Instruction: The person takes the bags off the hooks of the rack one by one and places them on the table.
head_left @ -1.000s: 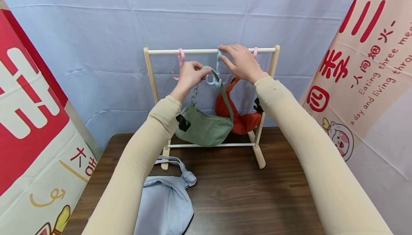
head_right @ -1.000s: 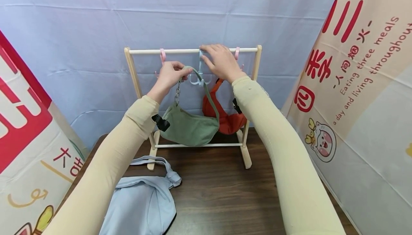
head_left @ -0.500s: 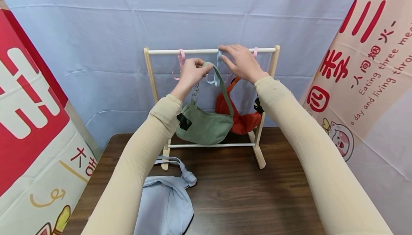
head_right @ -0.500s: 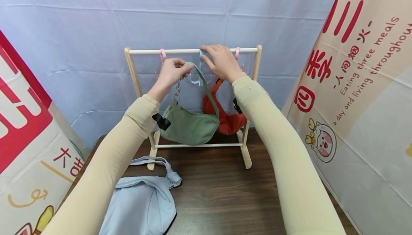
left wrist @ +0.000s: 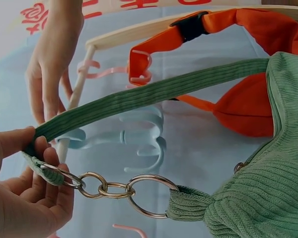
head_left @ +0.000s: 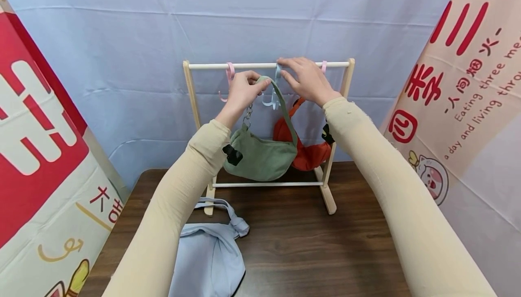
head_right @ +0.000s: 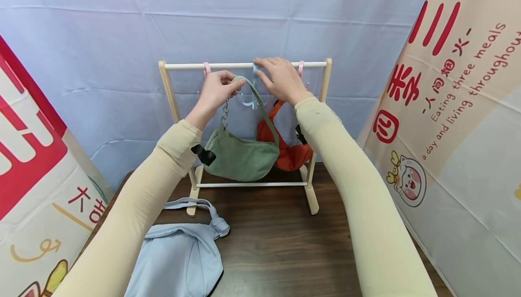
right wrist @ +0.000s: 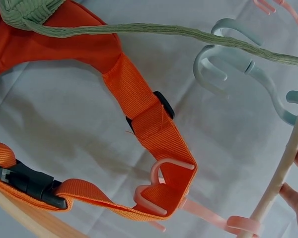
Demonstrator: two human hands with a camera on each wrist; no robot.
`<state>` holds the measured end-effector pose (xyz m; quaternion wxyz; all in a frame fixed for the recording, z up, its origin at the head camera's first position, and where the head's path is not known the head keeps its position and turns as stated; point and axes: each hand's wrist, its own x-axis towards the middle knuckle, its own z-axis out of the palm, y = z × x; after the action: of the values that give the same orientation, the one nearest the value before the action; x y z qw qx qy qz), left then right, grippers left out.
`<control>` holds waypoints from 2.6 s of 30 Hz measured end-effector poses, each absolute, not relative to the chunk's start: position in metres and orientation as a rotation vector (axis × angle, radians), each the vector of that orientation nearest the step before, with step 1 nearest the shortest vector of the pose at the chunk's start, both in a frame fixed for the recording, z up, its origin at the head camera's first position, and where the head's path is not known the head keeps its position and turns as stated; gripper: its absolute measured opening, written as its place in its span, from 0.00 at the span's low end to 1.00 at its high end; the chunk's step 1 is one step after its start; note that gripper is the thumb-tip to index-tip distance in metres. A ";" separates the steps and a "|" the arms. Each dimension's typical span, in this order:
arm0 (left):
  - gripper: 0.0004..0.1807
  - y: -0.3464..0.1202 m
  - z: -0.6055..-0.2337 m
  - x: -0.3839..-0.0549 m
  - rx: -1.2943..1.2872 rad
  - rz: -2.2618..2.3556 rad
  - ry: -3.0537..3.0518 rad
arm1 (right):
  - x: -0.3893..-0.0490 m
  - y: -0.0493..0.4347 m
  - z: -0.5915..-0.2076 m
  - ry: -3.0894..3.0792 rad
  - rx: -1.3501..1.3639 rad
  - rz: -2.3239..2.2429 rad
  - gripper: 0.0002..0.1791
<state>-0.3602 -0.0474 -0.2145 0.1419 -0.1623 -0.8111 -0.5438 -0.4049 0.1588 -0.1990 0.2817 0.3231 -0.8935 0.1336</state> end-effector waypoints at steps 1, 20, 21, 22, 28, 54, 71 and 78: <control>0.14 -0.047 -0.215 -0.359 -0.467 -1.567 -2.341 | -0.405 0.159 -0.199 -2.392 0.867 0.357 0.22; 0.13 -0.044 -0.213 -0.343 -0.557 -1.556 -2.286 | -0.404 0.159 -0.197 -2.418 0.870 0.373 0.22; 0.13 -0.044 -0.213 -0.342 -0.558 -1.565 -2.287 | -0.404 0.159 -0.197 -2.421 0.870 0.374 0.22; 0.13 -0.044 -0.214 -0.342 -0.562 -1.570 -2.285 | -0.404 0.159 -0.197 -2.421 0.869 0.377 0.22; 0.12 -0.042 -0.215 -0.338 -0.592 -1.610 -2.257 | -0.403 0.160 -0.196 -2.424 0.858 0.395 0.24; 0.10 -0.049 -0.221 -0.330 -0.586 -1.740 -2.111 | -0.372 0.164 -0.228 -2.073 0.913 0.712 0.18; 0.10 -0.050 -0.217 -0.326 -0.592 -1.753 -2.071 | -0.361 0.166 -0.258 -2.116 0.963 0.866 0.21; 0.10 -0.051 -0.217 -0.323 -0.603 -1.762 -2.061 | -0.359 0.167 -0.271 -2.167 1.022 0.903 0.22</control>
<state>-0.3234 -0.0510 -0.2168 0.1811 -0.2135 -0.7297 -0.6239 -0.3590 0.1674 -0.2711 0.2867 0.3823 -0.8108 0.3379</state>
